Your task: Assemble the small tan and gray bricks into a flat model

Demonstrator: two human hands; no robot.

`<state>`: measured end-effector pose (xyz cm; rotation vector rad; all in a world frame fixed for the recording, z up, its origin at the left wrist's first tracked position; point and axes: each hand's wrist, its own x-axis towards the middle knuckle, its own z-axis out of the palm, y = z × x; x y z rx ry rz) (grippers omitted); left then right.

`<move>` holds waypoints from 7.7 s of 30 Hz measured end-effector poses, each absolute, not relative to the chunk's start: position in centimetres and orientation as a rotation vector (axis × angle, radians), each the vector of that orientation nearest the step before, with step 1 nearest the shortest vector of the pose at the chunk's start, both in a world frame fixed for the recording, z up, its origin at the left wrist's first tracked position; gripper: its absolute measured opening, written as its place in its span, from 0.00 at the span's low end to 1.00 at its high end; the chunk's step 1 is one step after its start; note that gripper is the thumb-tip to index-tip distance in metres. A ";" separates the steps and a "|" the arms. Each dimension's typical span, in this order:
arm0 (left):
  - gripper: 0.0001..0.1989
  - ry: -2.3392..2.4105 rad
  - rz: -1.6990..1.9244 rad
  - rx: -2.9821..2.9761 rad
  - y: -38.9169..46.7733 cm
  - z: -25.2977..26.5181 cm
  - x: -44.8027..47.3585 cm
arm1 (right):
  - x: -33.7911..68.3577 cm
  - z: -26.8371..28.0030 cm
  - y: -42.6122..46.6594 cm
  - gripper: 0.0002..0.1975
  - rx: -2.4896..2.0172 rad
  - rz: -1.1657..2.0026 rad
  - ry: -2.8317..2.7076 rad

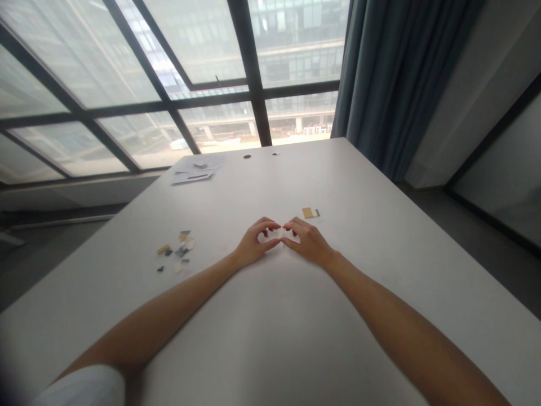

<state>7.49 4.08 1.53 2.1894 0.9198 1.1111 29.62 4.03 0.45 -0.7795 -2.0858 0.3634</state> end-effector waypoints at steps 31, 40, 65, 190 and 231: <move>0.13 0.941 1.151 2.210 4.1 1.6 7.7 | 29.6 0.4 4.0 0.09 -0.785 0.352 -2.106; 0.13 0.942 1.142 2.216 4.2 1.5 7.6 | 29.6 0.7 3.8 0.08 -0.779 0.338 -2.105; 0.12 0.958 1.132 2.206 4.2 1.5 7.7 | 29.6 0.5 3.8 0.08 -0.805 0.353 -2.092; 0.13 0.987 1.182 2.226 4.1 1.7 7.8 | 29.6 0.3 4.0 0.11 -0.770 0.328 -2.081; 0.06 1.530 0.876 2.173 11.7 1.6 11.6 | 41.8 0.0 13.6 0.13 -1.236 0.198 -1.968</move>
